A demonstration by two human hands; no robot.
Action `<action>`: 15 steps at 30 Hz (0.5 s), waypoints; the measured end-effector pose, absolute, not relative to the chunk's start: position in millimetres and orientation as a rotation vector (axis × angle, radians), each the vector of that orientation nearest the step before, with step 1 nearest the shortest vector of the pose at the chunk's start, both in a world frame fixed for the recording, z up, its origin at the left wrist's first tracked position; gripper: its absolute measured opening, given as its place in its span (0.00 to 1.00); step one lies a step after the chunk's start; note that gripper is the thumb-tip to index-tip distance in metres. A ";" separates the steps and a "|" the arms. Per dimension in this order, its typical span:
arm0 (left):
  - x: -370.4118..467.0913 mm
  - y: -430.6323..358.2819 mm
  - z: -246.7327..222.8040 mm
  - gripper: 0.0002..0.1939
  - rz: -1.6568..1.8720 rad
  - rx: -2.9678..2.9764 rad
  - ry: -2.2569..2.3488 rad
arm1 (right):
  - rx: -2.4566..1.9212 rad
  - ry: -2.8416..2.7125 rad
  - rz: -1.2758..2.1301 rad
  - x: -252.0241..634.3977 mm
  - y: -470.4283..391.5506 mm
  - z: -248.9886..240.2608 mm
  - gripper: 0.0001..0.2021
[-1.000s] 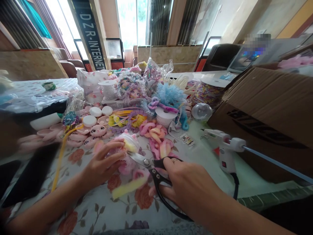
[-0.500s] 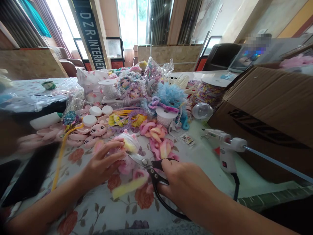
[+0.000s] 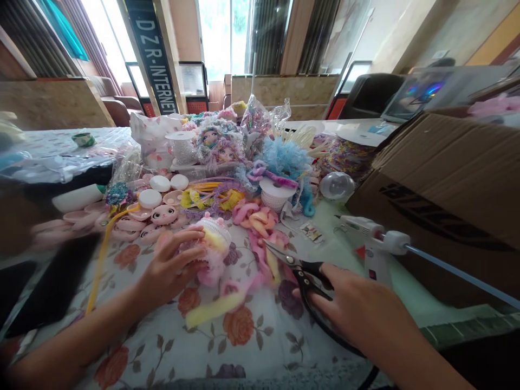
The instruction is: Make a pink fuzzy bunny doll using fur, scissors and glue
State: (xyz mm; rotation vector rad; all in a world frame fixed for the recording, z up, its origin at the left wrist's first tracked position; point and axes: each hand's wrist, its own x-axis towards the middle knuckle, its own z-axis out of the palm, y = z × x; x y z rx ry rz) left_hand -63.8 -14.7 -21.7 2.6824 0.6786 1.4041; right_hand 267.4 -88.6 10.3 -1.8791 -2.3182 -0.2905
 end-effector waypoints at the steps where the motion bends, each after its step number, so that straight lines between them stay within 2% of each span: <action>1: -63.0 -15.2 -22.2 0.14 1.411 2.684 0.703 | -1.941 -2.305 -0.321 271.6 -86.6 4.6 0.10; 5: -59.9 -16.9 -24.0 0.14 1.408 2.698 0.779 | -2.060 -2.225 -0.332 280.1 -78.4 -10.5 0.09; 9: -58.6 -16.0 -26.4 0.15 1.387 2.703 0.775 | -1.923 -2.290 -0.328 277.6 -77.2 -1.9 0.14; 11: -58.8 -14.4 -27.0 0.15 1.378 2.708 0.743 | -1.811 -2.278 -0.325 267.1 -76.7 10.8 0.13; 15: -60.2 -10.8 -25.1 0.15 1.352 2.721 0.666 | -1.229 -2.276 0.031 225.8 -59.6 36.1 0.11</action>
